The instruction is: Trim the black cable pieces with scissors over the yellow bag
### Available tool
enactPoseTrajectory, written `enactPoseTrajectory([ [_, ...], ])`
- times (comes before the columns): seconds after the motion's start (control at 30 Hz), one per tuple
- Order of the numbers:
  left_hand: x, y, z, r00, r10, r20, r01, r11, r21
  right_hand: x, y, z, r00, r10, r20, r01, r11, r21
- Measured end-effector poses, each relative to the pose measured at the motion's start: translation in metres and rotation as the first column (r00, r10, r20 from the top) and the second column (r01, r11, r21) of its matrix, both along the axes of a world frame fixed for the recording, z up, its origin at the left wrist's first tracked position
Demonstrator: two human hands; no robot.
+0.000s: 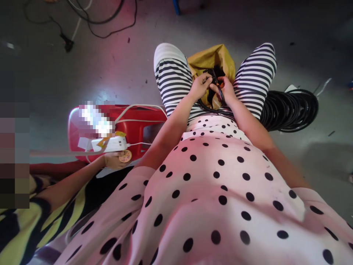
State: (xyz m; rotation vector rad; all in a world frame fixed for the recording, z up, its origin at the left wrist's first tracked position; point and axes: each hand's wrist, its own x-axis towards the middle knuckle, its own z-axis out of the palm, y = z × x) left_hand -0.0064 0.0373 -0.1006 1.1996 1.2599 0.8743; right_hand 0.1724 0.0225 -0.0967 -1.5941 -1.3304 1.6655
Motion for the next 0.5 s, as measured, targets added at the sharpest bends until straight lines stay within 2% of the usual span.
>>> enactPoseTrajectory([
  [0.13,-0.007,0.003,0.0,0.999,0.018,0.033,-0.013,0.99,-0.144,-0.004,-0.002,0.001,0.989,-0.13,0.067,0.126,0.991,0.051],
  [0.27,-0.017,0.0,0.004,0.997,-0.017,0.08,0.024,0.995,-0.098,-0.004,-0.002,0.002,0.994,-0.103,0.038,0.102,0.995,0.022],
  [0.33,-0.019,-0.004,0.006,0.995,0.001,0.099,0.008,0.996,-0.086,-0.004,-0.003,0.004,0.996,-0.084,0.031,0.083,0.996,0.021],
  [0.5,-0.011,-0.009,0.015,0.981,0.118,0.156,-0.072,0.959,-0.274,-0.004,-0.005,0.01,0.997,-0.071,0.035,0.071,0.997,0.001],
])
